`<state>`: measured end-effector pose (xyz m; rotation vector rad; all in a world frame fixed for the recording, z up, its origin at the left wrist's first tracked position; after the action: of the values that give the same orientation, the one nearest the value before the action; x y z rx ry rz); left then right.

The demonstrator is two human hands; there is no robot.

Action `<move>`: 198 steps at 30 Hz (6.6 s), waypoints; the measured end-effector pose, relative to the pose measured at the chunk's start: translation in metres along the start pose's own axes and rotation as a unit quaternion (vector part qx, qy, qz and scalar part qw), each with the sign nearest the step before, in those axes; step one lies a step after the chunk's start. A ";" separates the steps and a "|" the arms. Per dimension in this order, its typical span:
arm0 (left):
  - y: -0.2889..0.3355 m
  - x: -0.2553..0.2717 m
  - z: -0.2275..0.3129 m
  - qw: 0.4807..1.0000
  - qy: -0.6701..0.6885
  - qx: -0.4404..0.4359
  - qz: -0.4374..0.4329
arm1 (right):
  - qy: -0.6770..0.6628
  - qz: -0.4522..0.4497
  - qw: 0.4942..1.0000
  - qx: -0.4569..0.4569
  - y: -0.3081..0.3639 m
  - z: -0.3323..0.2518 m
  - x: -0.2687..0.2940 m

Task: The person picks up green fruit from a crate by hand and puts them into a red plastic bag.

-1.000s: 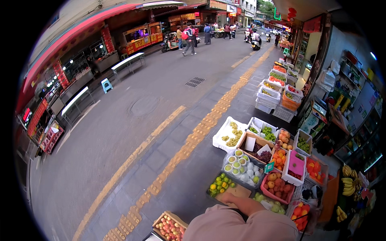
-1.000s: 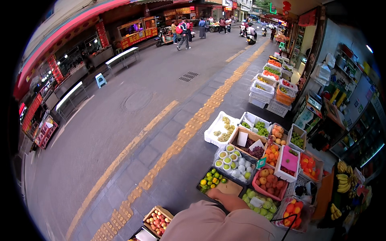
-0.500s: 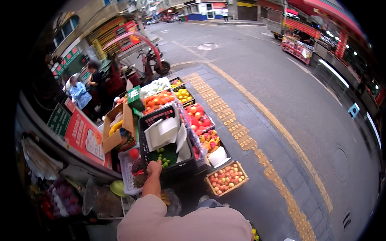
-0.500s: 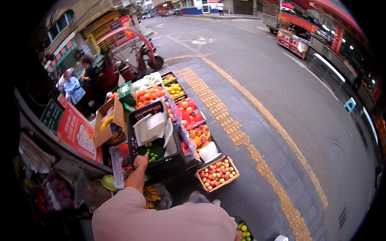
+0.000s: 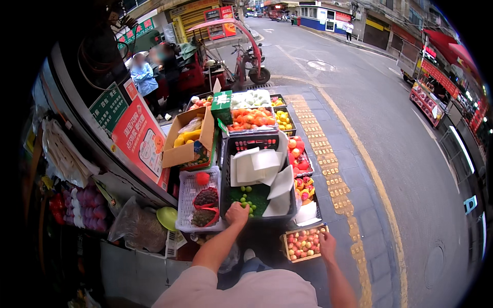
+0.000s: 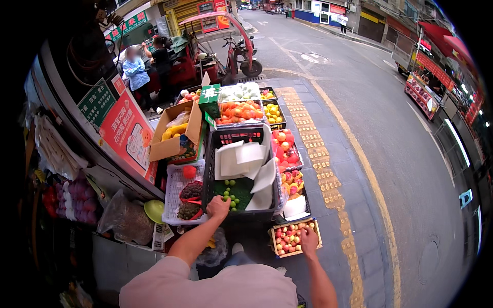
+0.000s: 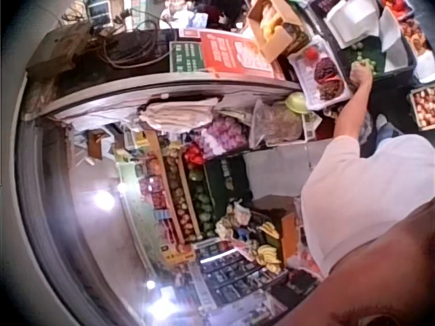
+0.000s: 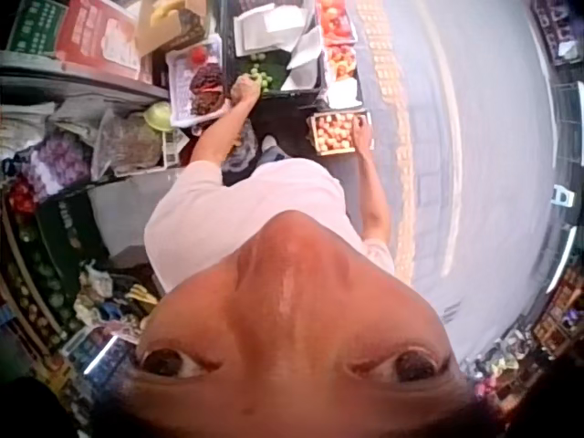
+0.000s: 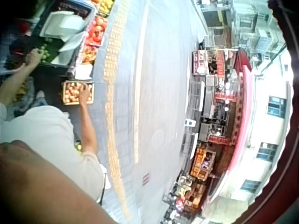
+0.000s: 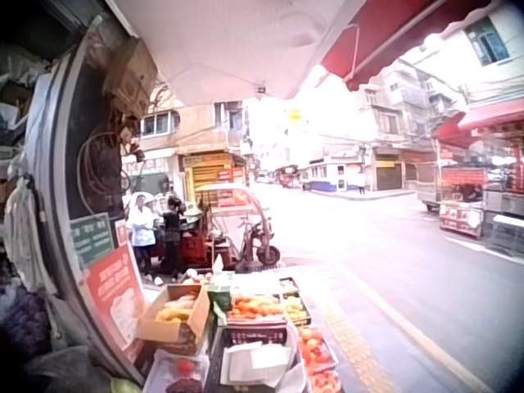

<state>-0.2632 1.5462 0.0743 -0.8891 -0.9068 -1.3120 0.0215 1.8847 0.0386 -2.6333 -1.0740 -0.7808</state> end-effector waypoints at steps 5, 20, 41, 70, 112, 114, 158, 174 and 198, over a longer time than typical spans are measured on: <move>-0.009 0.004 0.000 0.987 0.142 -0.005 -0.076 | -0.009 -0.092 0.977 0.195 -0.003 -0.164 -0.138; -0.026 -0.006 -0.044 0.733 0.618 0.075 -0.273 | -0.069 -0.116 0.978 0.161 -0.013 -0.251 -0.257; -0.091 -0.046 0.013 0.949 -0.080 -0.217 -0.216 | 0.145 -0.369 0.898 0.190 -0.157 -0.191 -0.400; -0.074 -0.121 -0.050 0.913 0.100 -0.001 -0.396 | -0.003 -0.532 0.794 -0.295 -0.101 -0.107 -0.373; -0.123 0.298 -0.244 0.921 0.301 0.108 0.223 | 0.211 -0.473 0.847 0.120 -0.065 -0.152 -0.358; -0.128 0.326 -0.247 0.928 0.263 0.101 0.243 | 0.220 -0.478 0.842 0.116 -0.063 -0.154 -0.356; -0.159 0.604 -0.406 0.748 -0.162 0.309 0.565 | 0.166 -0.410 0.895 0.054 -0.089 -0.129 -0.337; -0.122 0.661 -0.390 0.695 -0.164 0.198 0.671 | 0.184 -0.408 0.891 0.071 -0.102 -0.091 -0.356; -0.111 0.698 -0.506 0.600 -0.491 0.230 0.588 | 0.176 -0.377 0.905 0.092 -0.094 -0.101 -0.361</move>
<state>-0.3218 0.8017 0.5190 -1.3950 -1.0222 0.6916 -0.3005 1.7011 -0.0723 -1.7753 -1.9438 -1.1549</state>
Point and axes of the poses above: each hand's wrist, its own y-axis away from the middle knuckle, its own x-axis out of the back of the hand, z = x × y, the point moved 6 cm from there along -y, towards the middle knuckle
